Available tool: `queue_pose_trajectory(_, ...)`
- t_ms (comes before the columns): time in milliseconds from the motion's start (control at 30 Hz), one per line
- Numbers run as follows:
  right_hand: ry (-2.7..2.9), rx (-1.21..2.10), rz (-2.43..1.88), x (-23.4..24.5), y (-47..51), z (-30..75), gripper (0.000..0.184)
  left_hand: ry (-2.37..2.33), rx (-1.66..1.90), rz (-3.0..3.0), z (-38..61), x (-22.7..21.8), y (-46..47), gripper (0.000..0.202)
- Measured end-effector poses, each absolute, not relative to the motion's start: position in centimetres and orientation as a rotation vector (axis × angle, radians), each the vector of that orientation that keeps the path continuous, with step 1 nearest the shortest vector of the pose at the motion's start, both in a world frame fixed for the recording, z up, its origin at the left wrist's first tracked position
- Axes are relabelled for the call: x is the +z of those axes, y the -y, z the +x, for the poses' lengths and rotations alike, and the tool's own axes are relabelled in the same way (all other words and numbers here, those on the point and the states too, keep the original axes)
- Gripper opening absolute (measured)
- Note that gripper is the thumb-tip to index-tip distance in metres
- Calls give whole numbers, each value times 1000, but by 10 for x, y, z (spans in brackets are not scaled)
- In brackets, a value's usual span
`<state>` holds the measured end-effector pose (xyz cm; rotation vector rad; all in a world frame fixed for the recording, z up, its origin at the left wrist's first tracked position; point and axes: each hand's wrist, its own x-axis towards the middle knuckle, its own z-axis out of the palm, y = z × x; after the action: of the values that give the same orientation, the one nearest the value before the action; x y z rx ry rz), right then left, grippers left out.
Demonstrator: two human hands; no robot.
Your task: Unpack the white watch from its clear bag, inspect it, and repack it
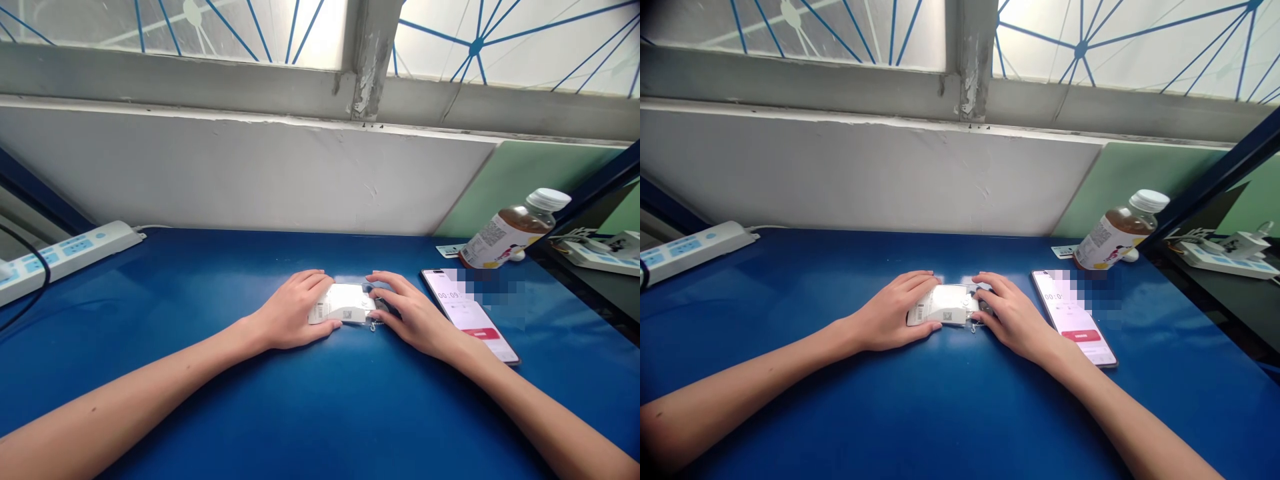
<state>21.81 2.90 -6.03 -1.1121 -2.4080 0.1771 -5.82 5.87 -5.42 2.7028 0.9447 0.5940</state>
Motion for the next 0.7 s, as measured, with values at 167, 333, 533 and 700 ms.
queue_pose_trajectory(167, 2460, 179, -1116, -57, -32, 223, 16, -951, 561, 2727, -58, -54, -59, 59)
queue_pose_trajectory(333, 2465, 129, -1092, -58, -34, 226, 16, -1024, 612, 2704, -56, -53, -56, 54)
queue_pose_trajectory(533, 2435, 154, -1148, -57, -37, 230, 17, -1070, 651, 2682, -56, -52, -56, 50)
queue_pose_trajectory(700, 2414, 348, -1277, -48, -34, 232, 14, -1006, 660, 2642, -56, -52, -57, 52)
